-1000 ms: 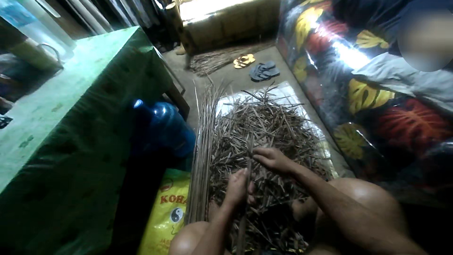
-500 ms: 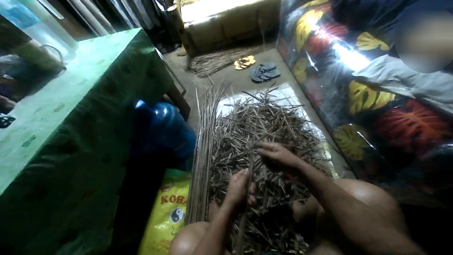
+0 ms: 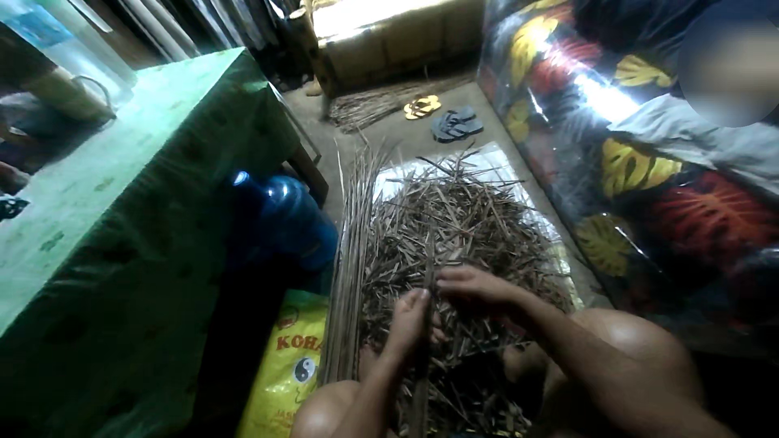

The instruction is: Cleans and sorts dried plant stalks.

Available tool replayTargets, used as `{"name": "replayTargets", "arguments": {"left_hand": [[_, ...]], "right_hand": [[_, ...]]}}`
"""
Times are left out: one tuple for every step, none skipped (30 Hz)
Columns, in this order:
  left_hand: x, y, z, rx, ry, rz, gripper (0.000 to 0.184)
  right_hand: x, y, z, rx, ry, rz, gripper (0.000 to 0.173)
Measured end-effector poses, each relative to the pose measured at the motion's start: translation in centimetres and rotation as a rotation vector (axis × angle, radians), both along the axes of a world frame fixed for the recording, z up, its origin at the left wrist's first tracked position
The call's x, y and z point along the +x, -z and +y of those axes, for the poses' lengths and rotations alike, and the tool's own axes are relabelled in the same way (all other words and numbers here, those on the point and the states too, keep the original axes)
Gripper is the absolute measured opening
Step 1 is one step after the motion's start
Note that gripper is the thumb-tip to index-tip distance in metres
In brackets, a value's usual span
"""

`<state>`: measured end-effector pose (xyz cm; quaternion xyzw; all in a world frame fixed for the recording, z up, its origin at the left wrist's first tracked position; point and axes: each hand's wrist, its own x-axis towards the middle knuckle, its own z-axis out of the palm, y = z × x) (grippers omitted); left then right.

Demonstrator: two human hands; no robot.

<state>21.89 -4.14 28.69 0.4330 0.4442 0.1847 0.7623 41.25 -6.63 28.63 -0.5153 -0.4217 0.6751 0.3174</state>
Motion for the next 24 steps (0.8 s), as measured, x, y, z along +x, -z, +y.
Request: {"name": "replayTargets", "arguments": {"left_hand": [[0.1, 0.0, 0.0, 0.001, -0.010, 0.005, 0.030], [0.1, 0.1, 0.0, 0.007, -0.017, 0.004, 0.031], [0.0, 0.2, 0.0, 0.011, -0.015, -0.005, 0.032], [-0.1, 0.3, -0.1, 0.012, -0.006, -0.015, 0.033], [-0.2, 0.3, -0.2, 0.014, 0.007, -0.024, 0.035], [-0.3, 0.3, -0.3, 0.012, 0.019, -0.030, 0.036], [-0.3, 0.3, -0.5, 0.013, 0.028, -0.030, 0.036], [-0.2, 0.3, -0.6, 0.014, 0.028, -0.022, 0.035], [-0.1, 0.2, -0.6, 0.015, 0.018, -0.010, 0.035], [0.0, 0.1, -0.6, 0.025, 0.010, 0.000, 0.035], [0.1, 0.1, -0.5, 0.043, 0.003, 0.009, 0.034], [0.2, 0.2, -0.5, 0.070, -0.005, 0.013, 0.032], [0.3, 0.3, -0.5, 0.098, -0.016, 0.017, 0.032], [0.4, 0.3, -0.4, 0.116, -0.024, 0.024, 0.031], [0.4, 0.3, -0.5, 0.119, -0.034, 0.027, 0.031], [0.5, 0.3, -0.5, 0.105, -0.044, 0.020, 0.031], [0.4, 0.3, -0.4, 0.071, -0.052, -0.003, 0.031], [0.3, 0.2, -0.2, 0.025, -0.058, -0.027, 0.032], [0.2, 0.0, -0.2, -0.019, -0.059, -0.046, 0.032], [0.1, -0.1, -0.1, -0.051, -0.058, -0.064, 0.033], [0.0, -0.2, -0.1, -0.070, -0.055, -0.082, 0.034], [-0.1, -0.3, -0.1, -0.082, -0.055, -0.097, 0.034], [-0.1, -0.4, -0.1, -0.090, -0.053, -0.106, 0.034], [-0.2, -0.4, -0.1, -0.095, -0.047, -0.111, 0.034]], "right_hand": [[-0.5, 0.4, -0.2, -0.002, -0.042, 0.022, 0.018], [-0.9, 0.6, -0.2, 0.013, -0.048, 0.032, 0.019], [-1.0, 0.7, -0.1, 0.043, -0.029, 0.012, 0.020], [-0.9, 0.6, 0.0, 0.080, 0.013, -0.025, 0.020], [-0.7, 0.5, 0.3, 0.107, 0.062, -0.065, 0.020], [-0.4, 0.6, 0.5, 0.120, 0.111, -0.092, 0.020], [-0.2, 0.6, 0.7, 0.120, 0.143, -0.097, 0.020], [0.1, 0.6, 0.8, 0.107, 0.150, -0.087, 0.020], [0.1, 0.6, 0.7, 0.092, 0.143, -0.069, 0.019], [-0.1, 0.5, 0.5, 0.076, 0.127, -0.051, 0.019], [-0.4, 0.2, 0.3, 0.060, 0.107, -0.034, 0.020], [-0.9, 0.0, 0.0, 0.050, 0.099, -0.016, 0.020], [-1.3, 0.1, -0.2, 0.056, 0.098, -0.007, 0.020], [-1.7, 0.2, -0.4, 0.076, 0.104, -0.009, 0.021], [-1.9, 0.4, -0.4, 0.116, 0.105, -0.023, 0.022], [-1.8, 0.8, -0.4, 0.180, 0.095, -0.054, 0.023], [-1.6, 1.3, -0.3, 0.266, 0.074, -0.103, 0.023], [-1.2, 1.8, -0.2, 0.361, 0.044, -0.166, 0.024], [-0.9, 2.2, 0.0, 0.446, 0.020, -0.220, 0.026], [-0.6, 2.5, 0.2, 0.512, 0.001, -0.248, 0.027], [-0.4, 2.6, 0.3, 0.551, -0.011, -0.263, 0.028], [-0.3, 2.6, 0.3, 0.580, -0.021, -0.286, 0.029], [-0.2, 2.5, 0.3, 0.607, -0.033, -0.332, 0.029], [0.0, 2.4, 0.3, 0.646, -0.037, -0.406, 0.030]]}}
